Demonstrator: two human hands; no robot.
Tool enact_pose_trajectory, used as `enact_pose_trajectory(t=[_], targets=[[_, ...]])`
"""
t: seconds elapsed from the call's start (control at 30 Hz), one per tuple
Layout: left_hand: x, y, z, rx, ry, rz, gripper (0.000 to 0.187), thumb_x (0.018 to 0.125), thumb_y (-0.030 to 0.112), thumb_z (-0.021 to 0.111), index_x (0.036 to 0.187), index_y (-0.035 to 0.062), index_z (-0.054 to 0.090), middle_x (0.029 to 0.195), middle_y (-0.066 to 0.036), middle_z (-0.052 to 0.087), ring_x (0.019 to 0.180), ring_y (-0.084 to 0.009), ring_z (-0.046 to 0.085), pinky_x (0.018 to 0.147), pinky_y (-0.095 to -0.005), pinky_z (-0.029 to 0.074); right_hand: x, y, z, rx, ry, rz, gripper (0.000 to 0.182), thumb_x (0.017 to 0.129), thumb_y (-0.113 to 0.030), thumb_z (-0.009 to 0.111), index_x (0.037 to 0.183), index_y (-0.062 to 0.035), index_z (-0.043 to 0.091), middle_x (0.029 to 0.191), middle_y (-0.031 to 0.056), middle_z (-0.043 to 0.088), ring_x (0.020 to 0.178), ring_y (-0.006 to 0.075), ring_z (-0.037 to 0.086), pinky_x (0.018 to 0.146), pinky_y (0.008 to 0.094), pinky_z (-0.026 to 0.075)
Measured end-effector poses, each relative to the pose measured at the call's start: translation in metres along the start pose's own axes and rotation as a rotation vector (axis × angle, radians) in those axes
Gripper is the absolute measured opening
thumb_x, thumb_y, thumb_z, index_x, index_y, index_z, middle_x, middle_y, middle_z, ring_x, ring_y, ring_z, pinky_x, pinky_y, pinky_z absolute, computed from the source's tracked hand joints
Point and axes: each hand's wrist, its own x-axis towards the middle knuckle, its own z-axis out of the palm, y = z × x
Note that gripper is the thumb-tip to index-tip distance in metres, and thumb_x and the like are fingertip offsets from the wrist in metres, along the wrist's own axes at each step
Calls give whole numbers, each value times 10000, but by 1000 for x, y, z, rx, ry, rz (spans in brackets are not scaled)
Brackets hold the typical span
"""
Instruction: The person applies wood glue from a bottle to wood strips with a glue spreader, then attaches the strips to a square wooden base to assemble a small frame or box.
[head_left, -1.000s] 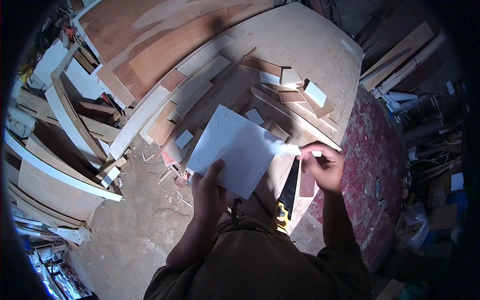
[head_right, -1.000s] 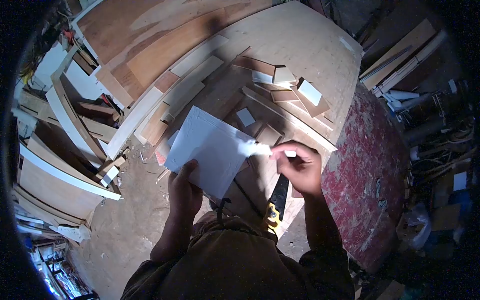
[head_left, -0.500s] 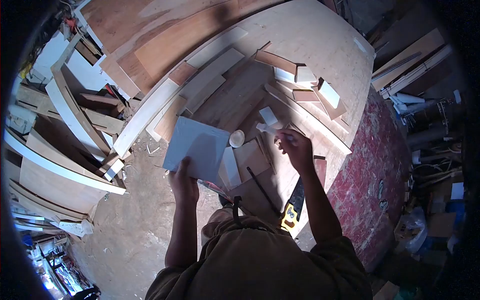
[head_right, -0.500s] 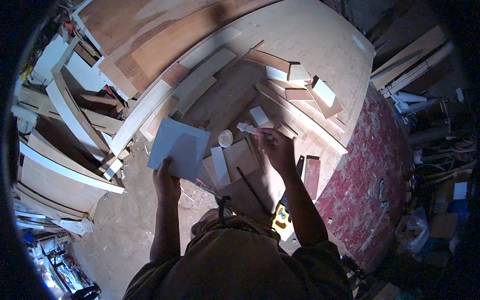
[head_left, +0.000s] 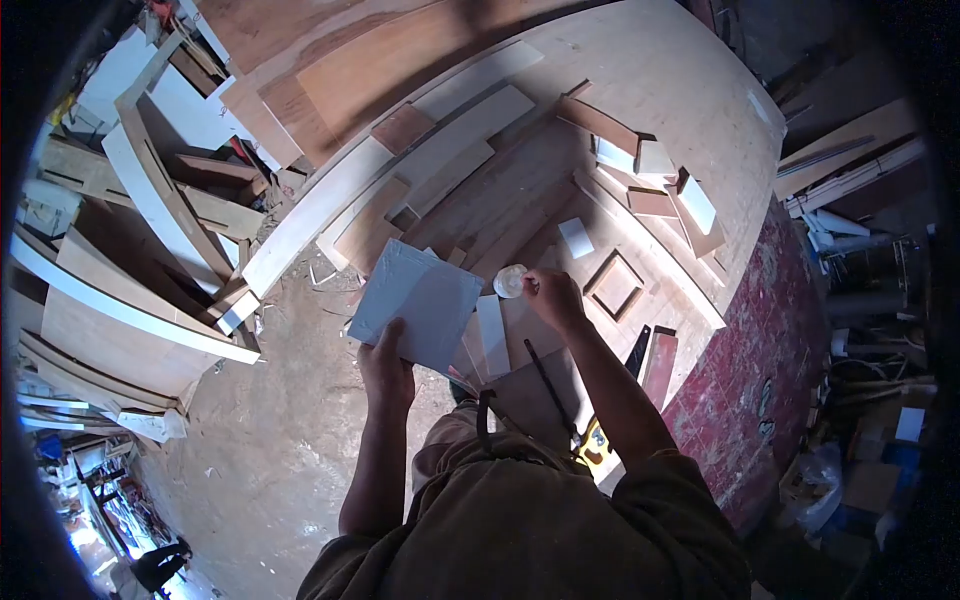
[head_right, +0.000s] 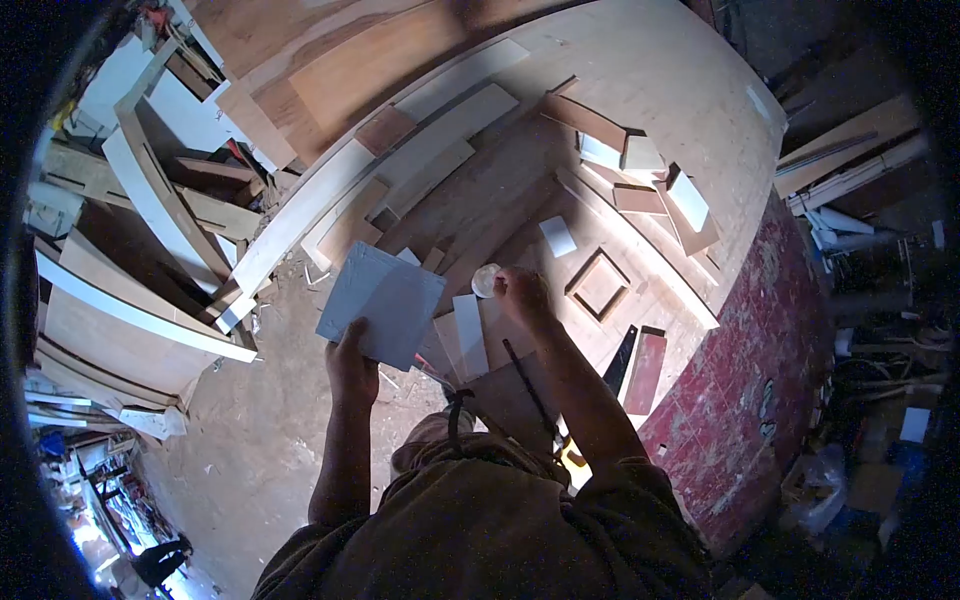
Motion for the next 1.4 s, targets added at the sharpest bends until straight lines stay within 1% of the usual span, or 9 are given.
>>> enact_pose_trajectory(t=[0.17,0.4,0.53,0.63,0.73,0.9,1.1,1.23,1.4], targets=[[6,0,0,18,-3,-59,430,876,70,645,1252,-77,498,1156,-164,609,1036,-268,632,881,-366,530,15,-6,8,-215,-251,140,215,861,-258,667,1007,-105,703,928,143,713,877,339,688,789,457,538],[6,0,21,66,-113,-79,430,889,75,627,1258,-99,491,1157,-178,615,1026,-275,640,881,-365,530,9,-10,-24,-162,-92,265,316,884,-293,671,1164,-146,662,906,134,717,853,297,704,736,420,548],[10,-10,29,193,-255,-179,452,873,79,642,1257,-106,490,1141,-181,621,1010,-271,646,871,-365,530,-19,-4,-56,166,77,364,338,931,-351,635,1128,-80,676,879,108,727,773,229,702,684,344,550],[13,-27,41,417,-475,-247,459,857,88,661,1245,-102,505,1117,-164,633,984,-255,652,861,-362,527,-51,-3,-91,832,-24,571,400,988,-374,569,1128,-10,658,872,42,674,698,87,601,608,237,493],[0,-52,67,642,-638,-252,449,843,91,681,1222,-94,528,1087,-149,647,961,-240,655,854,-354,526,-95,9,-114,1082,-35,647,371,990,-352,573,1186,-43,634,942,45,664,786,92,615,639,233,491],[-17,-107,85,550,-739,-368,377,828,96,694,1142,-86,589,1041,-146,667,939,-226,661,817,-337,524,-199,51,-150,799,283,784,335,1002,-294,528,1187,-33,628,956,51,687,783,113,627,645,259,504],[-34,-159,100,729,-767,-430,378,817,98,706,1119,-101,594,1007,-149,673,894,-232,670,795,-338,535,-320,119,-141,646,314,1021,336,971,-321,591,1188,-67,628,974,48,692,810,132,641,645,280,505],[-58,-198,98,734,-704,-424,402,819,138,713,1109,-114,595,1006,-148,673,879,-219,668,772,-329,534,-356,151,-113,325,346,949,371,854,-313,720,1124,-70,647,953,142,720,764,264,705,690,382,558],[-98,-219,106,908,-686,-346,407,831,167,704,1115,-104,597,1000,-141,673,869,-205,663,780,-318,529,-378,209,-86,-172,260,1028,736,720,-498,781,1312,-181,478,1341,159,456,1241,408,419,990,558,385]])
